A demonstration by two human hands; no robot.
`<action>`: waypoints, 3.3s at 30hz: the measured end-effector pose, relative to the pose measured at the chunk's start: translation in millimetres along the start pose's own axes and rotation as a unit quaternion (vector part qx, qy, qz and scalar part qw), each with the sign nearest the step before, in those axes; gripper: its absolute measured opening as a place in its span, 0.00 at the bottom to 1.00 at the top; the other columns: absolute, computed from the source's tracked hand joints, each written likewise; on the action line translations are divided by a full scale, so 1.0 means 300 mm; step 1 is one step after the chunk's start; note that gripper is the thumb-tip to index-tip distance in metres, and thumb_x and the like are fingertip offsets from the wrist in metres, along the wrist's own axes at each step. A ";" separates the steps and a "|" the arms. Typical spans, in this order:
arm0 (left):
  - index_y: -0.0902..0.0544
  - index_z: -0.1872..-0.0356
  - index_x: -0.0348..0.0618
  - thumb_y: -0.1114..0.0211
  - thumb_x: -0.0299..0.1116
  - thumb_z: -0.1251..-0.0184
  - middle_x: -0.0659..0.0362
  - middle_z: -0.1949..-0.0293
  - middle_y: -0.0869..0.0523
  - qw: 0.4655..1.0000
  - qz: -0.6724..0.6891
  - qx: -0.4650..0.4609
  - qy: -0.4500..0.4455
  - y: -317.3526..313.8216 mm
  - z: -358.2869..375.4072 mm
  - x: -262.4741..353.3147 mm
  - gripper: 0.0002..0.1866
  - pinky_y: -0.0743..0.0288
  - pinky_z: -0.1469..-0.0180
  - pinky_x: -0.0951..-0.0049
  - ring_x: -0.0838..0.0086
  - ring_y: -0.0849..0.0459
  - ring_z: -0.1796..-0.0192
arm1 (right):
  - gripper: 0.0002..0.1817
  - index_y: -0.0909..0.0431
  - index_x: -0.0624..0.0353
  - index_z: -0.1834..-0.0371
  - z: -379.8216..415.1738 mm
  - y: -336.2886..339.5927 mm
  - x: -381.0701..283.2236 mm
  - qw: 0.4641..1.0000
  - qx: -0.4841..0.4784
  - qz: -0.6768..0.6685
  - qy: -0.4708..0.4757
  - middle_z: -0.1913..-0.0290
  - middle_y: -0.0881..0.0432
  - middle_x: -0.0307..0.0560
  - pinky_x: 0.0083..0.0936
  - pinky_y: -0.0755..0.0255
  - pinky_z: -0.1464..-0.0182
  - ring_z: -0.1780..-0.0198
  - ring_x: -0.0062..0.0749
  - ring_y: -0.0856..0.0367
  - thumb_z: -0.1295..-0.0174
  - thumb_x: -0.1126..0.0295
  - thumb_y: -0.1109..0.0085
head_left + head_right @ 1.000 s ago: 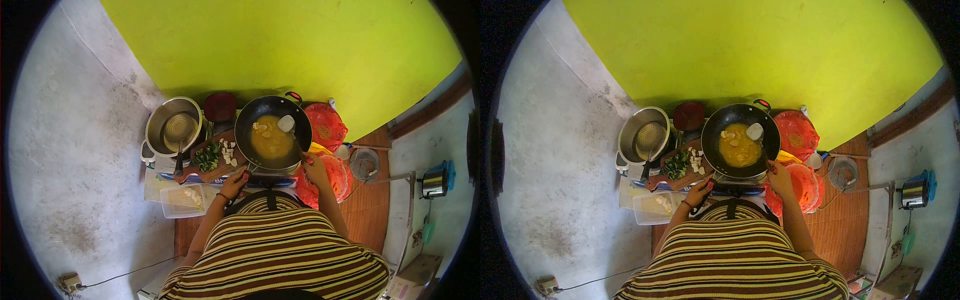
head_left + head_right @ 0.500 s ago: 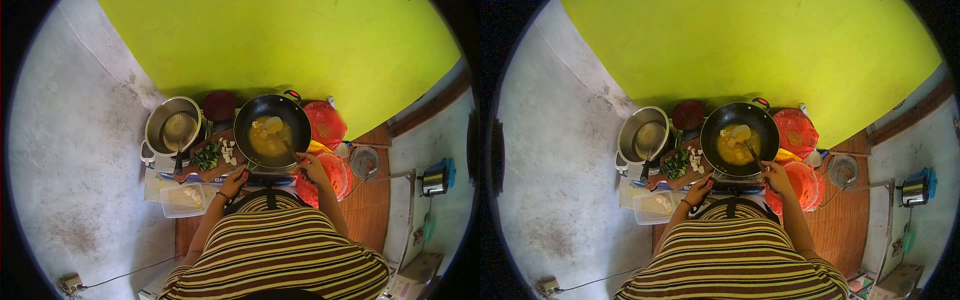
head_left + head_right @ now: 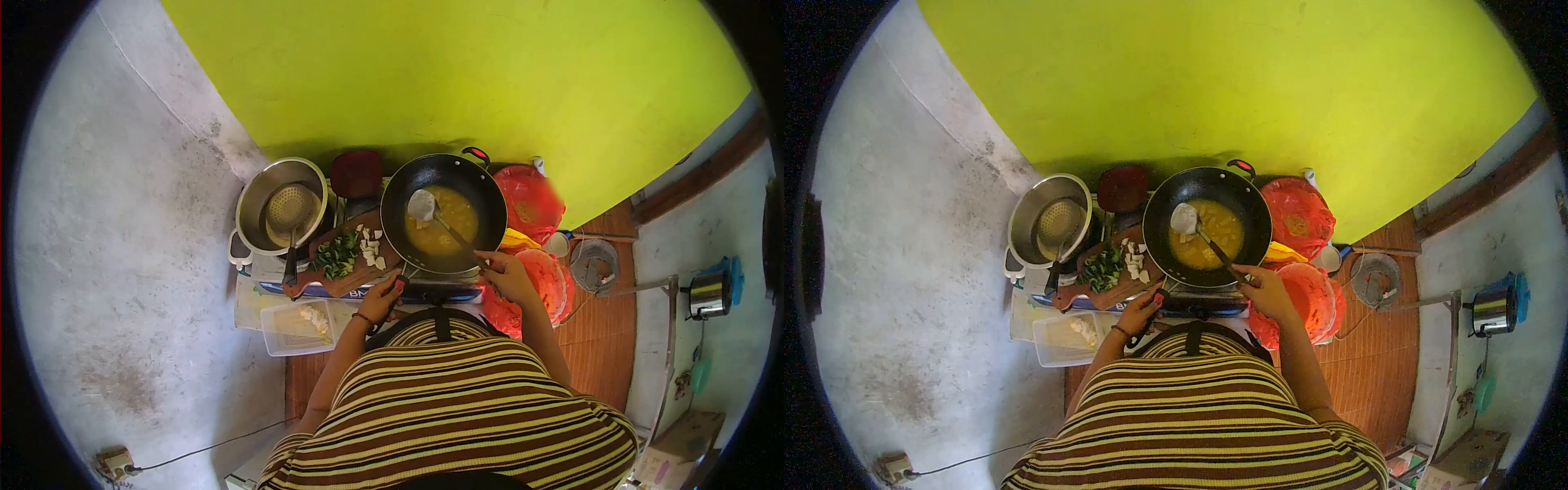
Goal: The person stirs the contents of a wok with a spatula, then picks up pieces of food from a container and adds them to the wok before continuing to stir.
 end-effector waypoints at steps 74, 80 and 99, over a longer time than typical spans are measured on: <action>0.38 0.32 0.61 0.46 0.31 0.31 0.64 0.68 0.25 0.999 0.038 -0.007 0.038 -0.018 0.032 0.066 0.27 0.32 0.83 0.81 0.81 0.28 0.77 | 0.20 0.25 0.62 0.48 -0.065 0.049 0.115 0.973 0.211 0.091 -0.002 0.62 0.18 0.56 0.30 0.26 0.58 0.62 0.38 0.18 0.46 0.74 0.45; 0.38 0.32 0.62 0.46 0.31 0.31 0.62 0.73 0.24 1.000 0.016 -0.002 0.000 0.006 -0.010 -0.020 0.27 0.33 0.84 0.82 0.81 0.30 0.83 | 0.20 0.26 0.63 0.48 -0.101 0.051 0.155 0.981 0.190 0.036 -0.019 0.71 0.19 0.51 0.25 0.29 0.74 0.78 0.29 0.21 0.46 0.74 0.45; 0.39 0.31 0.61 0.45 0.35 0.30 0.63 0.74 0.23 0.999 -0.034 0.005 -0.006 -0.002 0.006 0.026 0.27 0.28 0.82 0.80 0.81 0.27 0.81 | 0.17 0.27 0.61 0.48 -0.179 -0.027 0.112 0.945 0.004 -0.309 -0.105 0.79 0.22 0.45 0.16 0.39 0.85 0.86 0.21 0.29 0.41 0.76 0.48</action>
Point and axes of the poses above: each hand's wrist, its own z-axis away from the middle knuckle, its own y-axis out of the back of the hand, x = y × z, the point moved 3 cm from there along -z, towards the middle knuckle
